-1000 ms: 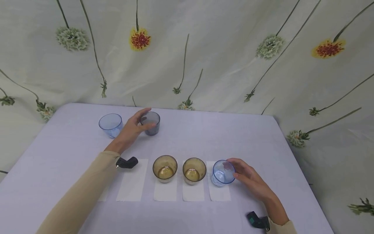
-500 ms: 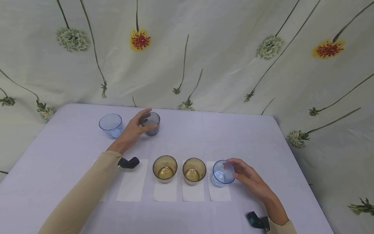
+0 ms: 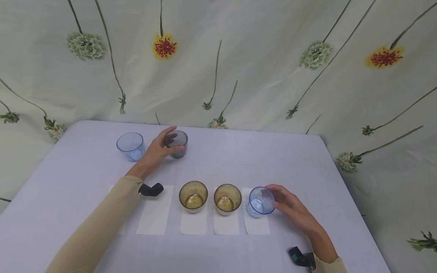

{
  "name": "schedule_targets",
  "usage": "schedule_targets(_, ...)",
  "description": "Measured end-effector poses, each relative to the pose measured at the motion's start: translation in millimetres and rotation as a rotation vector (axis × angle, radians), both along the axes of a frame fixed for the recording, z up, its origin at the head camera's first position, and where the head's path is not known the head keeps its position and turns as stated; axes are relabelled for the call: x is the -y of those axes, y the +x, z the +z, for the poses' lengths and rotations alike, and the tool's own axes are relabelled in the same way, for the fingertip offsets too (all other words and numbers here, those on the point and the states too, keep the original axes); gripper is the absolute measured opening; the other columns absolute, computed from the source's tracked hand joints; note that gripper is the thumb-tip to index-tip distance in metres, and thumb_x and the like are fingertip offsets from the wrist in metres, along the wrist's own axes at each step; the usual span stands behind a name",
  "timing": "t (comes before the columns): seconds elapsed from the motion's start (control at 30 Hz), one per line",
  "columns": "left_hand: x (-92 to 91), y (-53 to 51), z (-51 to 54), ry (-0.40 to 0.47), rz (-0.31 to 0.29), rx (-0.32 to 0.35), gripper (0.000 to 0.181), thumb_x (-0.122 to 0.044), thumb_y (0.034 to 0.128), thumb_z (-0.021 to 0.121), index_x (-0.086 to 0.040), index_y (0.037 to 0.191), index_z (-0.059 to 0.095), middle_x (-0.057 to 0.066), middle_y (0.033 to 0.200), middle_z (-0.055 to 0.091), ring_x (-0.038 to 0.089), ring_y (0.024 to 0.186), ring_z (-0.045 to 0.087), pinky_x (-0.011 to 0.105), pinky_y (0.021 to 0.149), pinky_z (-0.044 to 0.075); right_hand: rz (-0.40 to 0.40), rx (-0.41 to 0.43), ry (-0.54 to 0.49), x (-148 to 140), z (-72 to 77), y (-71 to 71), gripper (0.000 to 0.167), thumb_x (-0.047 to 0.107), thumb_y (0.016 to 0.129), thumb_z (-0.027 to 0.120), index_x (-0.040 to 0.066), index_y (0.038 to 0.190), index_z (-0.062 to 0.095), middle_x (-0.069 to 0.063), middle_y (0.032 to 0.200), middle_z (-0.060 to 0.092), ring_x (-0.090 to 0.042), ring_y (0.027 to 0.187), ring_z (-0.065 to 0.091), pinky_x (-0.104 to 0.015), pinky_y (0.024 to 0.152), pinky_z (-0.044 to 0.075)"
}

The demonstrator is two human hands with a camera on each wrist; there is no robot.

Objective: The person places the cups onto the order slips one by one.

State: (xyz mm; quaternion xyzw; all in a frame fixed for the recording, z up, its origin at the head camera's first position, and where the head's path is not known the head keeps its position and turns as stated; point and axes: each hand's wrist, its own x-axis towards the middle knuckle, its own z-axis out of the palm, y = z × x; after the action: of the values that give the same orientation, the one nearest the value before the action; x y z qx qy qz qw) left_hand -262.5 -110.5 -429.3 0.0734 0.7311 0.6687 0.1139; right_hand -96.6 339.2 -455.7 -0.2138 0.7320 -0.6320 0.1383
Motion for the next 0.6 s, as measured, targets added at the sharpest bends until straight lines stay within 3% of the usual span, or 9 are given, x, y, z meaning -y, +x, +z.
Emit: schedule_targets(0.6,1.1,-2.4,-5.6,-0.028,-0.009,0.001,0.084,-0.027,0.0894,0.077,-0.029,0.158,0.028,0.001,0.162,0.030,0.026,0.147,0.030,0.054,0.105,0.034,0.047,-0.037,-0.061,1.2,3.4,0.9,0.045,-0.007,0.103,0.037,-0.005,0.148,0.034,0.002,0.149,0.050,-0.003,0.138,0.044,-0.011,0.110,0.033)
